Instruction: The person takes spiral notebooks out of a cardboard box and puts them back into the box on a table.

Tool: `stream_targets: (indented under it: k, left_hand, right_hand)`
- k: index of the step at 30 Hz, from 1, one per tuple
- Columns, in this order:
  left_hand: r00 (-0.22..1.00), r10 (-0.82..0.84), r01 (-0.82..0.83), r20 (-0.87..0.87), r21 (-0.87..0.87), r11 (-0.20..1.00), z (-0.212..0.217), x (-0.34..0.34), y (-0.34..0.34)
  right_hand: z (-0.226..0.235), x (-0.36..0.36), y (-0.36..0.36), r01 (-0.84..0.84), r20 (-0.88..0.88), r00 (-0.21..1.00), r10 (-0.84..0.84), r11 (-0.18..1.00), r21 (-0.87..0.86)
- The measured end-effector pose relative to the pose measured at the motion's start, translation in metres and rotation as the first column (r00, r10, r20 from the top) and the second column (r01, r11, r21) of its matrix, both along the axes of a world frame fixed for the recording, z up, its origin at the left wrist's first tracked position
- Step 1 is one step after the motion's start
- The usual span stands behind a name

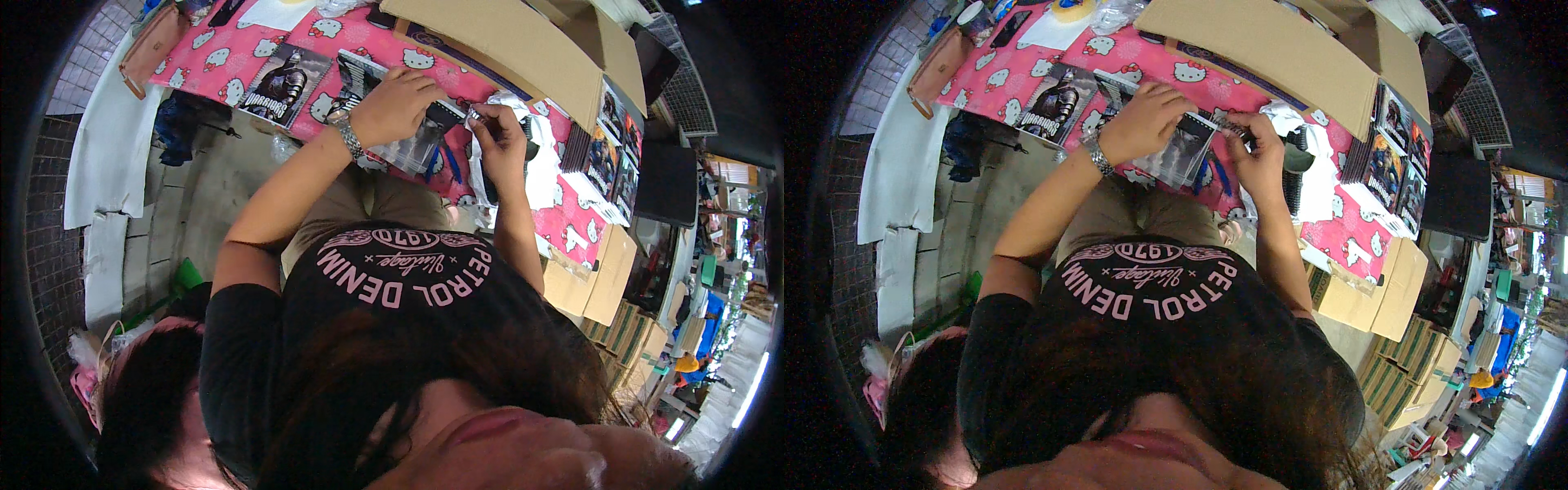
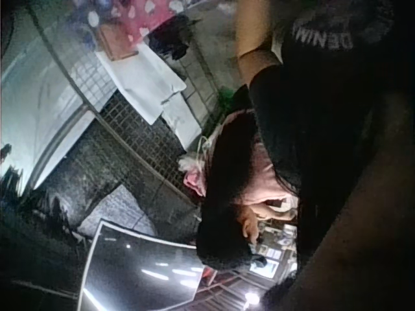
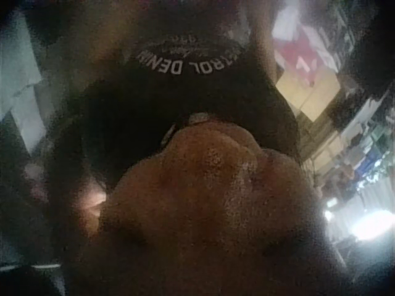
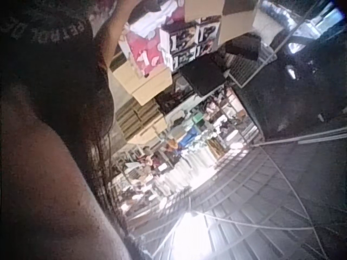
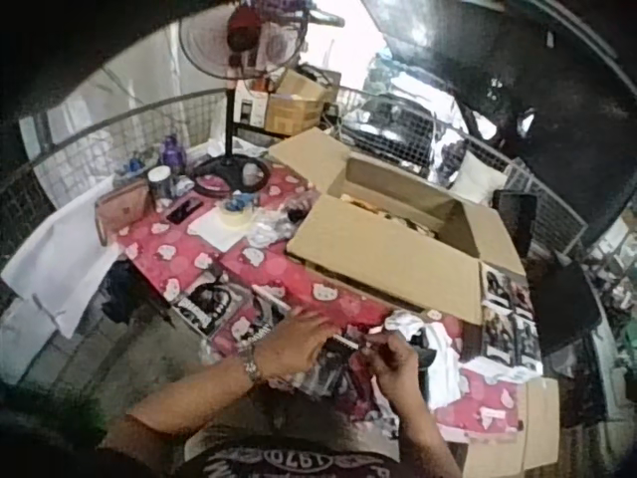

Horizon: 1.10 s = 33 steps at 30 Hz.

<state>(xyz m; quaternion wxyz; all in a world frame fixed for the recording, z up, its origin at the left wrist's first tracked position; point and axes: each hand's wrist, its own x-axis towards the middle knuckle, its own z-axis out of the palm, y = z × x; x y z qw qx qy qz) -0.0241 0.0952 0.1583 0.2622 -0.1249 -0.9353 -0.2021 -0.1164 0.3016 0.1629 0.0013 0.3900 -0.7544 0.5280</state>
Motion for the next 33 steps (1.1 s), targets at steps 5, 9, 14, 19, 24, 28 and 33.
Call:
stream_targets:
  k: [5, 9, 14, 19, 24, 28, 33]
  left_hand:
    - [0.998, 0.007, -0.009, 0.059, 0.026, 1.0, 0.005, -0.007, 0.0]
    - [1.0, 0.003, -0.003, 0.004, 0.03, 1.0, 0.001, -0.013, 0.002]
    - [0.999, -0.009, 0.012, -0.051, 0.043, 0.999, 0.0, -0.017, 0.002]
    - [0.998, 0.016, -0.016, -0.062, 0.0, 1.0, 0.004, -0.022, 0.008]
    - [0.993, 0.057, -0.066, -0.106, -0.079, 0.995, -0.006, -0.024, 0.018]
    - [0.997, -0.013, 0.002, -0.077, -0.137, 0.991, 0.0, -0.022, 0.036]
    - [0.997, 0.001, -0.013, -0.083, -0.145, 0.989, -0.005, -0.016, 0.033]
  right_hand:
    - [-0.004, 0.002, 0.002, 0.011, -0.011, 1.0, -0.01, 0.998, 0.054]
    - [-0.005, 0.002, 0.001, 0.065, -0.086, 0.994, -0.066, 0.998, -0.018]
    - [-0.005, 0.001, 0.004, 0.017, -0.109, 0.994, -0.013, 0.999, 0.031]
    - [0.001, 0.009, 0.004, 0.079, -0.281, 0.958, -0.052, 0.993, 0.084]
    - [-0.011, 0.001, 0.009, -0.015, 0.335, 0.942, -0.026, 0.993, 0.12]
    - [0.003, 0.004, 0.016, -0.001, -0.203, 0.979, 0.023, 0.994, 0.112]
    - [0.032, 0.027, 0.008, 0.089, -0.004, 0.996, -0.092, 0.947, 0.307]
